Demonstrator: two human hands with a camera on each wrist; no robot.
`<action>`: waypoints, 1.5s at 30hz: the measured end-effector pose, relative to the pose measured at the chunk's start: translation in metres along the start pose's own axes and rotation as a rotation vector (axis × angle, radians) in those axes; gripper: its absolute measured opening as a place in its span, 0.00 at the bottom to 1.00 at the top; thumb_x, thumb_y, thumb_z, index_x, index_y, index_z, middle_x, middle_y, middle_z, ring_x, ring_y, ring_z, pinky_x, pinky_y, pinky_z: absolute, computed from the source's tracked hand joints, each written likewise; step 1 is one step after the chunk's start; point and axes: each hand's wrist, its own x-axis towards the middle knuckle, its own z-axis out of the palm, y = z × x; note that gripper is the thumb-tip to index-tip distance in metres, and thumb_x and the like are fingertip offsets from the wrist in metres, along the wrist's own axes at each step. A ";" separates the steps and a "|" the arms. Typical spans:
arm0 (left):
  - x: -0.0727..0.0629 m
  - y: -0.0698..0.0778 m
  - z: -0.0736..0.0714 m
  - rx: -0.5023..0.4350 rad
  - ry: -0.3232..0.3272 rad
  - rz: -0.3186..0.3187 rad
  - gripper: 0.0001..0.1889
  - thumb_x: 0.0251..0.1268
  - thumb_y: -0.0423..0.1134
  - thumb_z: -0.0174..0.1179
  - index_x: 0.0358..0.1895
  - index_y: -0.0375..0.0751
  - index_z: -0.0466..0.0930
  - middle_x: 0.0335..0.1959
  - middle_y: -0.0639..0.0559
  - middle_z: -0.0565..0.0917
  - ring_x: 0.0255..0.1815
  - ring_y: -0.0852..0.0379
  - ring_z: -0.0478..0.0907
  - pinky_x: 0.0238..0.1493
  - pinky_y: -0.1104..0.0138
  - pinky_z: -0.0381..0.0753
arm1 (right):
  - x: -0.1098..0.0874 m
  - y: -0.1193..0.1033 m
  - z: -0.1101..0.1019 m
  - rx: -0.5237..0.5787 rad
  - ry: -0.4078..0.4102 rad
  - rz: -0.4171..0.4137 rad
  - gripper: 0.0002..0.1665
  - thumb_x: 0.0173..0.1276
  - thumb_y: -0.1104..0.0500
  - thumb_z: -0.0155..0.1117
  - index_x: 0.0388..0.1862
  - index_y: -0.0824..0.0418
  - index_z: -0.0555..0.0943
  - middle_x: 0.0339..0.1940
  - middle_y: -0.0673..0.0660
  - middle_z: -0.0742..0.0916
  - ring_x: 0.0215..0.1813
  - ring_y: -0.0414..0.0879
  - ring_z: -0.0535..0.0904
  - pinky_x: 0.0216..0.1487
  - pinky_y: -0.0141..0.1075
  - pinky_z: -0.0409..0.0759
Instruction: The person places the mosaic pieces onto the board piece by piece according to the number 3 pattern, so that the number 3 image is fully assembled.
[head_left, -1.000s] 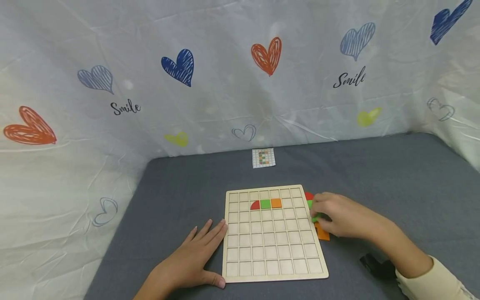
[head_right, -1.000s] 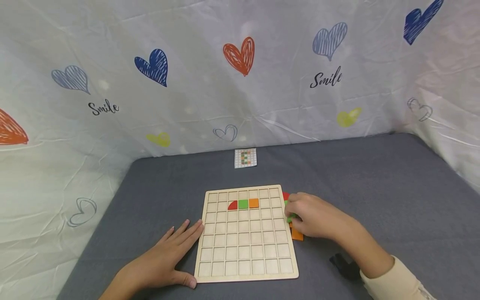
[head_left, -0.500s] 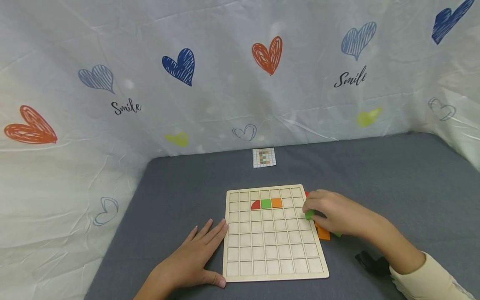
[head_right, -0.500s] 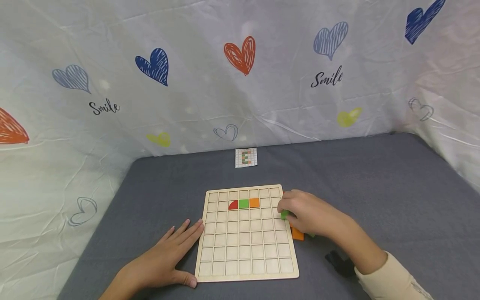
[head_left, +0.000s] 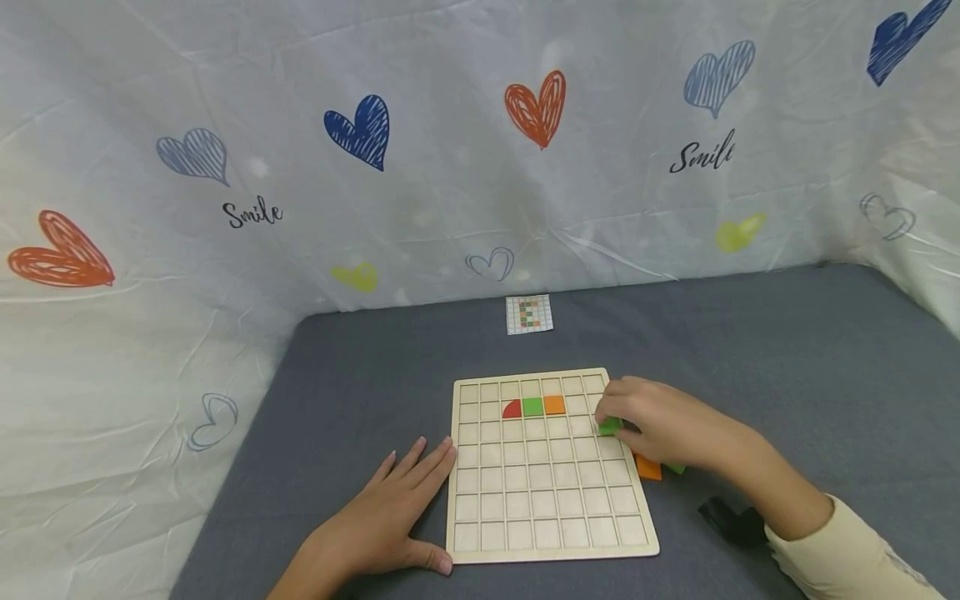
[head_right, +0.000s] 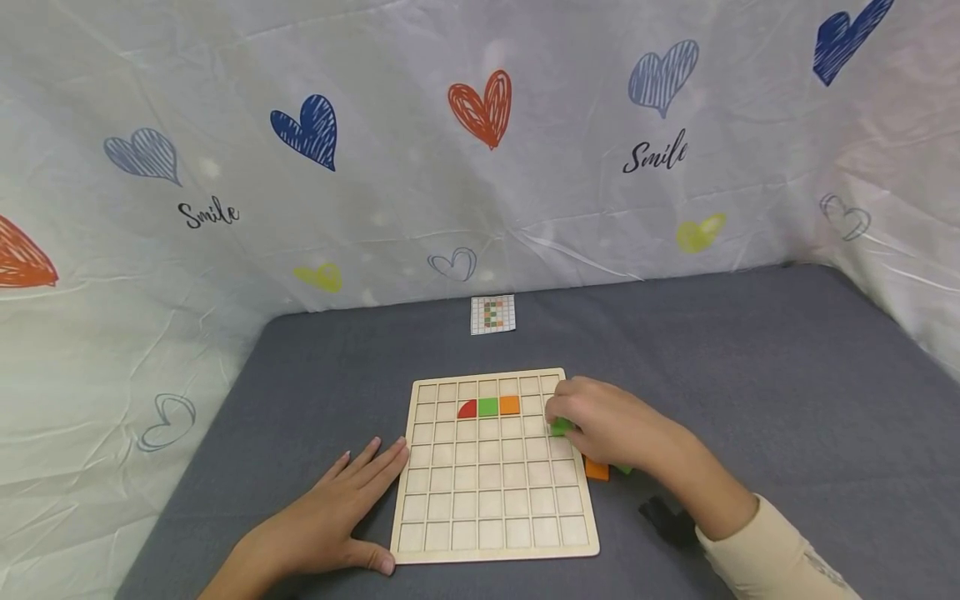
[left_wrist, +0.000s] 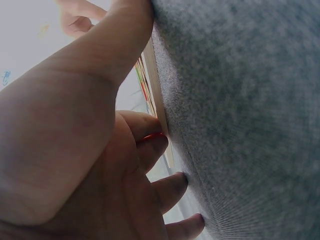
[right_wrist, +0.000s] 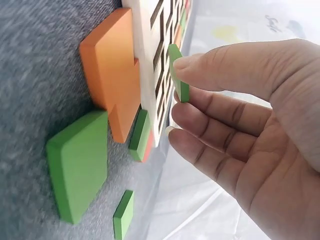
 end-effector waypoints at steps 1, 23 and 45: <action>0.000 0.000 0.000 -0.002 0.001 0.002 0.65 0.44 0.80 0.58 0.83 0.48 0.44 0.83 0.55 0.45 0.81 0.42 0.39 0.71 0.35 0.44 | 0.001 0.000 0.000 0.001 -0.002 -0.002 0.15 0.57 0.73 0.71 0.38 0.55 0.86 0.40 0.45 0.83 0.41 0.40 0.77 0.41 0.39 0.79; 0.000 0.001 -0.002 -0.010 0.001 0.009 0.65 0.45 0.80 0.57 0.83 0.47 0.44 0.83 0.55 0.44 0.81 0.42 0.39 0.71 0.35 0.44 | 0.045 -0.017 0.012 0.027 -0.028 -0.120 0.13 0.59 0.74 0.69 0.33 0.56 0.85 0.33 0.47 0.81 0.36 0.39 0.74 0.39 0.35 0.77; 0.000 0.001 -0.002 -0.010 0.003 0.012 0.65 0.45 0.80 0.58 0.83 0.46 0.45 0.83 0.54 0.45 0.81 0.41 0.39 0.71 0.35 0.45 | 0.085 -0.034 0.033 0.058 -0.058 -0.175 0.13 0.57 0.74 0.66 0.26 0.56 0.86 0.29 0.47 0.80 0.34 0.39 0.75 0.40 0.32 0.77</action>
